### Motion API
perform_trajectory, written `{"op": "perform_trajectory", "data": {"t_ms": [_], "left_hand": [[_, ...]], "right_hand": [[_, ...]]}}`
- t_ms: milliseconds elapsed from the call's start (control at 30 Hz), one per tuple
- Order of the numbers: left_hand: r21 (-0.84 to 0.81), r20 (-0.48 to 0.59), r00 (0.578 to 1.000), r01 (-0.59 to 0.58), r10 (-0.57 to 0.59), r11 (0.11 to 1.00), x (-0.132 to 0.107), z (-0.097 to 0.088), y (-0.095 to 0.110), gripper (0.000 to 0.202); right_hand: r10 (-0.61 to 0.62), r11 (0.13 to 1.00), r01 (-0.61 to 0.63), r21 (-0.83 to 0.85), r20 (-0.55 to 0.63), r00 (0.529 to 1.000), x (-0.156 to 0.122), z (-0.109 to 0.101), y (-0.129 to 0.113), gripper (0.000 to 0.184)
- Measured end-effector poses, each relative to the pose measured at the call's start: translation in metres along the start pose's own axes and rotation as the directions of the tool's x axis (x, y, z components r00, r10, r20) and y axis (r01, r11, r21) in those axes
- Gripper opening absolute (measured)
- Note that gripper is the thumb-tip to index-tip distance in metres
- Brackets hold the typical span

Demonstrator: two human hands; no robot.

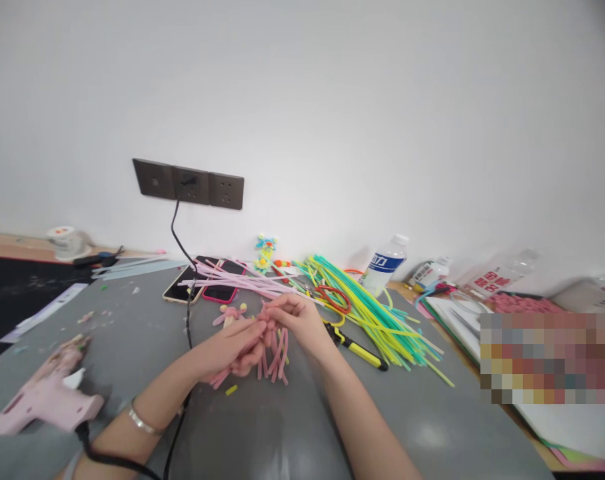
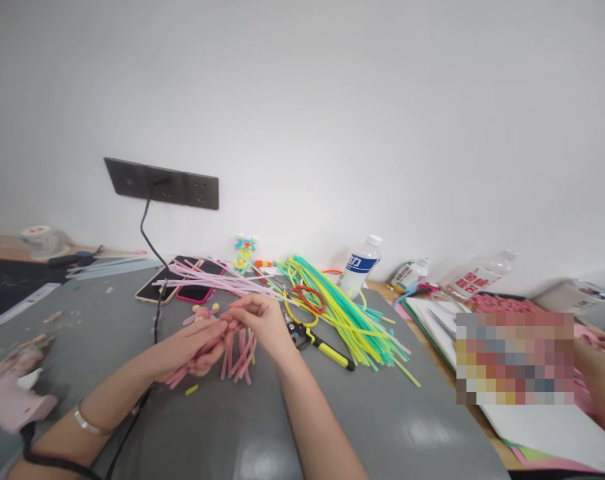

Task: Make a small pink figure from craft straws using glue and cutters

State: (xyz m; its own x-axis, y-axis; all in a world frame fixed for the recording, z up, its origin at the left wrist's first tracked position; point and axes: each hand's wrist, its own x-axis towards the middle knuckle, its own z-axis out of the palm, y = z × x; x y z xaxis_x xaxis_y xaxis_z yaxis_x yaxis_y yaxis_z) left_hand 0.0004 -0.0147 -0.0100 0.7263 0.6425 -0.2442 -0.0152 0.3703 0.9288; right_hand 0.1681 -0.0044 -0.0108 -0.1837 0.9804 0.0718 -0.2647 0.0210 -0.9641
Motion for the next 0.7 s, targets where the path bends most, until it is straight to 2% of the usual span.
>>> {"op": "perform_trajectory", "data": {"t_ms": [133, 233, 267, 367, 433, 467, 567, 700], "left_hand": [[0.083, -0.054, 0.993, -0.098, 0.103, 0.992, 0.002, -0.005, 0.001, 0.044], [0.051, -0.100, 0.990, -0.093, 0.098, 0.994, 0.003, -0.007, 0.004, 0.046], [0.025, -0.113, 0.989, -0.088, 0.090, 0.996, 0.002, -0.007, 0.005, 0.047], [-0.021, -0.144, 0.987, -0.081, 0.077, 0.997, 0.000, -0.007, 0.008, 0.049], [-0.024, -0.154, 0.985, -0.087, 0.083, 0.996, -0.001, -0.007, 0.010, 0.049], [-0.020, -0.155, 0.984, -0.091, 0.086, 0.996, -0.001, -0.007, 0.010, 0.049], [0.009, -0.154, 0.983, -0.105, 0.105, 0.994, -0.001, -0.009, 0.008, 0.047], [0.055, -0.167, 0.976, -0.130, 0.138, 0.990, 0.001, -0.009, 0.005, 0.047]], "right_hand": [[-0.087, 0.984, 0.080, -0.161, -0.035, 0.996, 0.001, -0.004, -0.008, 0.024], [-0.207, 0.908, 0.132, -0.397, -0.151, 0.967, -0.017, -0.019, -0.015, 0.031], [-0.254, 0.842, 0.105, -0.530, -0.217, 0.943, -0.028, -0.028, -0.015, 0.031], [-0.392, 0.514, -0.098, -0.852, -0.335, 0.857, -0.072, -0.063, -0.005, 0.034], [-0.333, 0.312, -0.275, -0.909, -0.376, 0.865, -0.101, -0.085, 0.008, 0.043], [-0.285, 0.230, -0.306, -0.924, -0.364, 0.887, -0.112, -0.094, 0.015, 0.051], [-0.291, 0.086, -0.313, -0.946, -0.324, 0.900, -0.129, -0.109, 0.031, 0.065], [-0.290, -0.014, -0.283, -0.959, -0.267, 0.919, -0.130, -0.113, 0.034, 0.060]]}}
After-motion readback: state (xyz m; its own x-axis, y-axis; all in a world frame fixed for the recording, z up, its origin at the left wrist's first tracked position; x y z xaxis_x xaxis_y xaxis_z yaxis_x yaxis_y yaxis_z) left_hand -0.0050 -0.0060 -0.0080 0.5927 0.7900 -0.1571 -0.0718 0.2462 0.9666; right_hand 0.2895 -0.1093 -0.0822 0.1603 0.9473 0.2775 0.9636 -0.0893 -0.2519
